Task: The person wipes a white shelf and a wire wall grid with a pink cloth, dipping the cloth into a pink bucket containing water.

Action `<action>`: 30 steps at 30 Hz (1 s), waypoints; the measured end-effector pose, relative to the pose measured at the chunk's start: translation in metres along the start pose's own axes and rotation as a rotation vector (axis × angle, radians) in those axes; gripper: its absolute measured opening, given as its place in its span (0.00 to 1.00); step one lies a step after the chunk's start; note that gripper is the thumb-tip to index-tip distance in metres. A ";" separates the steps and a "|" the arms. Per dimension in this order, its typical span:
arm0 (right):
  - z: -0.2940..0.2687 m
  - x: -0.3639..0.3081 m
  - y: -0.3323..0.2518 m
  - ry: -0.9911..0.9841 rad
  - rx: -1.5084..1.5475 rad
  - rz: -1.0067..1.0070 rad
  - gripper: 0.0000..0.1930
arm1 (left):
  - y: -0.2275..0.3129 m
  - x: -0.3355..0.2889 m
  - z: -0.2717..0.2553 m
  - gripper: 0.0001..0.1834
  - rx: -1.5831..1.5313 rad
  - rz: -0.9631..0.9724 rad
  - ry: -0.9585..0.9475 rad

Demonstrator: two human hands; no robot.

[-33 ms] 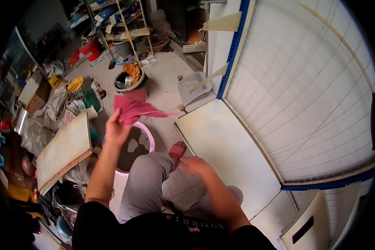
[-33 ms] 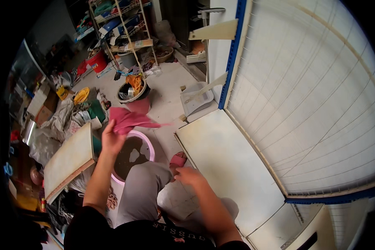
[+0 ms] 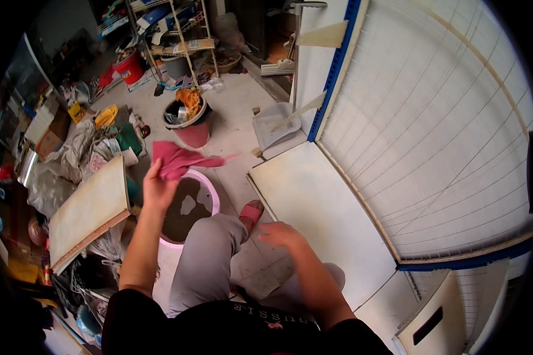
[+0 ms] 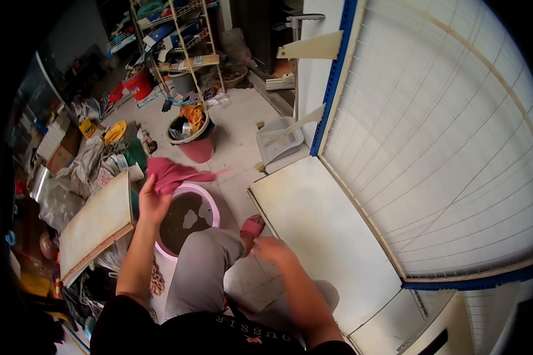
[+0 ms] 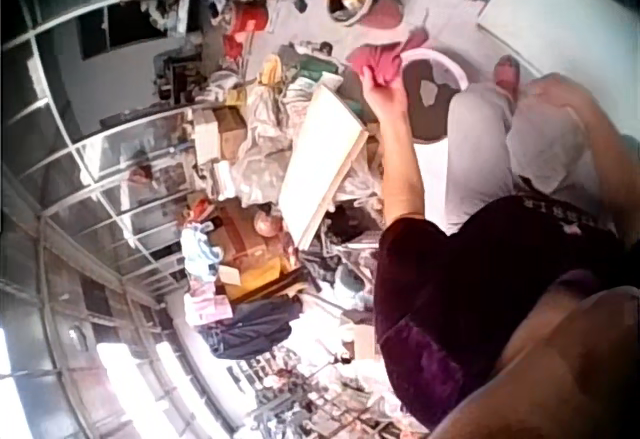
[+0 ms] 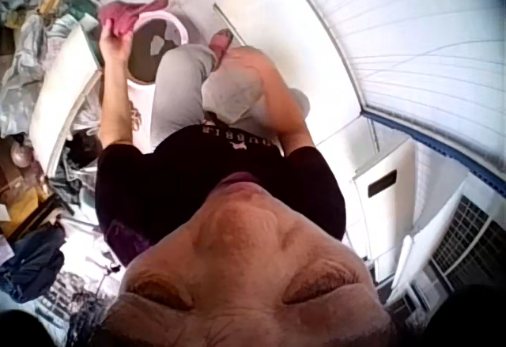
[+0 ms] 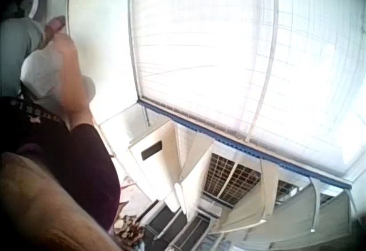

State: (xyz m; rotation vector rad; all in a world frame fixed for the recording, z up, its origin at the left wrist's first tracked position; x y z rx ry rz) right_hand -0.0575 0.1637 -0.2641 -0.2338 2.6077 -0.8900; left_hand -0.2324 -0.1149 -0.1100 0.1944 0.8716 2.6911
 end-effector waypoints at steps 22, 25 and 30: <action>0.017 -0.072 -0.113 0.534 0.524 0.247 0.16 | 0.052 -0.218 -0.202 0.16 -0.271 0.098 0.540; 0.022 -0.054 -0.135 0.515 0.590 0.143 0.16 | 0.073 -0.240 -0.190 0.18 -0.150 0.179 0.577; 0.032 -0.020 -0.163 0.530 0.559 -0.020 0.19 | 0.111 -0.256 -0.162 0.23 0.029 0.279 0.536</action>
Point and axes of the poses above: each hand's wrist, its own x-axis towards the middle knuckle, its own z-axis out of the palm, y = z × x, the point moved 5 cm from there along x, towards the middle knuckle, and after that the axes turned 1 degree about -x, right-handed, at the moved point
